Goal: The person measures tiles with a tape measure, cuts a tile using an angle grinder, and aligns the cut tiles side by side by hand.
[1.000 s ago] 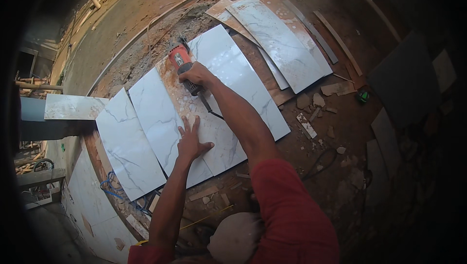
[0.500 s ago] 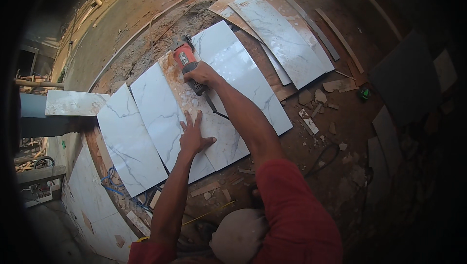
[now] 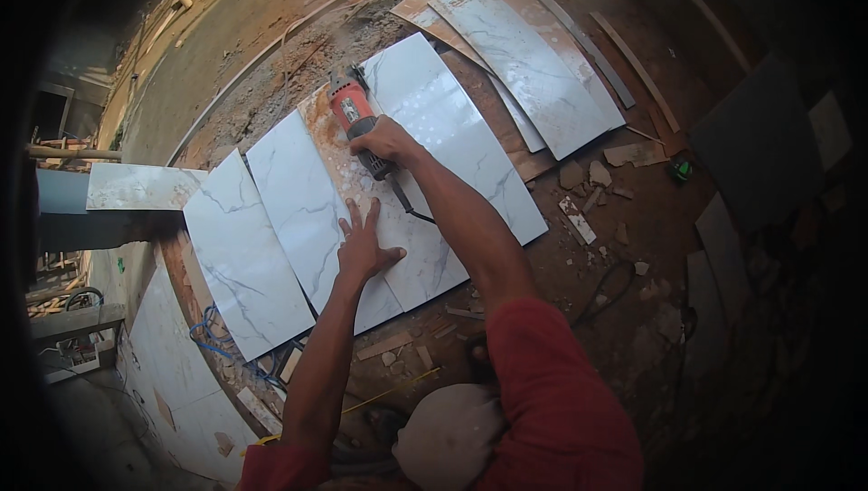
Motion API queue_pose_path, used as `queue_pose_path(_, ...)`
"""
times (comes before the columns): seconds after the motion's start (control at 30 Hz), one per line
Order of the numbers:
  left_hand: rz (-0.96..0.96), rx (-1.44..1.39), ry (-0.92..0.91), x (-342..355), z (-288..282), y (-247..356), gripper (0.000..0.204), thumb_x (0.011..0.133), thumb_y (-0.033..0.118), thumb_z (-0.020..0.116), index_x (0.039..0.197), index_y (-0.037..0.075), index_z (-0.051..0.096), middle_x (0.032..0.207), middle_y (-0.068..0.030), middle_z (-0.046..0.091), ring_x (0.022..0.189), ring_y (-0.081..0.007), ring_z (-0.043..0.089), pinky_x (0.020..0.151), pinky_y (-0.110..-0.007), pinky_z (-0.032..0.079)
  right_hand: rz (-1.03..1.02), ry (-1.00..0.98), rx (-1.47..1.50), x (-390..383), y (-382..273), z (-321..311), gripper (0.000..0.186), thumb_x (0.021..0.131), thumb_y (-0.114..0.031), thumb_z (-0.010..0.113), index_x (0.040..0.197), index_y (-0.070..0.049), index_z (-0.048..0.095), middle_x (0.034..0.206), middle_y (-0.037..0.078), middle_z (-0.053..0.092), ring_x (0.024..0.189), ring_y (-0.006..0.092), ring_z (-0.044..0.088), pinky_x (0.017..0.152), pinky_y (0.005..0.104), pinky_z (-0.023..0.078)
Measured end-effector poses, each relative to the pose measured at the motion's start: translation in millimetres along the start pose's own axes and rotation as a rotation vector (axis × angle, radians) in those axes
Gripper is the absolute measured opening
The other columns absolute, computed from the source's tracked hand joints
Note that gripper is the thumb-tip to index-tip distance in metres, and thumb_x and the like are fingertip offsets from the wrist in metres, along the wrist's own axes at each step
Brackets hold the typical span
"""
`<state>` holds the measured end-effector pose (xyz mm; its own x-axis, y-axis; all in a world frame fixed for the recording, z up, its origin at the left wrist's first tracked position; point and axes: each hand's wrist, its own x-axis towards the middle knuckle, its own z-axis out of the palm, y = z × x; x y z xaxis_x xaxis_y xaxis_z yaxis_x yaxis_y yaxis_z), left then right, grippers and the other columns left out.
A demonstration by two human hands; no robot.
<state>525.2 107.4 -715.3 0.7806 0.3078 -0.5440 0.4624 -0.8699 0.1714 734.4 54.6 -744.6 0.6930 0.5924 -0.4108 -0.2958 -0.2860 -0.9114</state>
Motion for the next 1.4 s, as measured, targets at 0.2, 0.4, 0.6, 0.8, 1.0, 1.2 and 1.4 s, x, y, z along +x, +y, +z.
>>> queue_pose_path(0.2, 0.008, -0.006, -0.001, 0, -1, 2, 0.119, 0.062, 0.042, 0.087, 0.156, 0.025, 0.016, 0.161, -0.0225, -0.001, 0.141, -0.0561, 0.017, 0.098, -0.063, 0.044, -0.015, 0.025, -0.009, -7, 6, -1, 0.048, 0.06, -0.023, 0.079, 0.088, 0.013, 0.065, 0.08, 0.018, 0.068, 0.064, 0.024, 0.065, 0.06, 0.034, 0.053)
queue_pose_path(0.4, 0.008, -0.007, -0.002, -1, -2, 3, 0.119, 0.062, 0.042, 0.087, 0.156, 0.025, 0.016, 0.161, -0.0227, -0.001, 0.141, -0.0564, 0.017, 0.098, -0.062, 0.044, -0.009, 0.014, -0.016, -19, 9, 0, 0.049, 0.06, -0.025, 0.079, 0.088, 0.013, 0.065, 0.08, 0.019, 0.067, 0.065, 0.0244, 0.065, 0.061, 0.0336, 0.053)
queue_pose_path(0.6, 0.004, 0.01, -0.002, -1, -1, 1, 0.119, 0.062, 0.042, 0.086, 0.156, 0.025, 0.015, 0.161, -0.0223, -0.001, 0.14, -0.057, 0.017, 0.097, -0.061, 0.045, -0.02, 0.042, -0.019, -28, 15, 1, 0.049, 0.059, -0.025, 0.079, 0.087, 0.013, 0.065, 0.08, 0.018, 0.067, 0.065, 0.0239, 0.065, 0.061, 0.0334, 0.053)
queue_pose_path(0.8, -0.008, 0.007, -0.006, -1, -1, 0, 0.12, 0.062, 0.042, 0.087, 0.156, 0.026, 0.014, 0.161, -0.0219, -0.001, 0.14, -0.0573, 0.017, 0.098, -0.06, 0.046, 0.006, 0.02, -0.02, -40, 12, 2, 0.048, 0.059, -0.024, 0.079, 0.088, 0.012, 0.065, 0.079, 0.017, 0.067, 0.064, 0.0232, 0.064, 0.06, 0.0332, 0.053)
queue_pose_path(1.0, 0.001, 0.004, -0.003, 0, 0, 0, 0.121, 0.061, 0.042, 0.087, 0.156, 0.026, 0.014, 0.161, -0.0222, -0.001, 0.14, -0.0573, 0.016, 0.098, -0.059, 0.046, 0.017, 0.042, -0.022, -47, 18, 1, 0.05, 0.059, -0.025, 0.079, 0.09, 0.012, 0.065, 0.08, 0.017, 0.067, 0.066, 0.0236, 0.064, 0.061, 0.0329, 0.053)
queue_pose_path(1.2, -0.001, -0.006, 0.008, 0, 1, -3, 0.12, 0.06, 0.041, 0.088, 0.156, 0.026, 0.016, 0.161, -0.0226, -0.001, 0.14, -0.0577, 0.017, 0.098, -0.058, 0.047, 0.004, 0.016, -0.024, -54, 23, 4, 0.053, 0.059, -0.025, 0.079, 0.093, 0.013, 0.064, 0.082, 0.018, 0.067, 0.069, 0.024, 0.065, 0.064, 0.033, 0.053)
queue_pose_path(1.4, -0.01, 0.004, -0.004, 1, 1, -3, 0.121, 0.06, 0.042, 0.088, 0.156, 0.026, 0.016, 0.161, -0.0228, -0.001, 0.14, -0.0575, 0.018, 0.098, -0.058, 0.046, 0.013, -0.003, 0.007, -63, 28, 4, 0.052, 0.059, -0.025, 0.079, 0.093, 0.012, 0.063, 0.082, 0.017, 0.067, 0.068, 0.0235, 0.065, 0.065, 0.0329, 0.053)
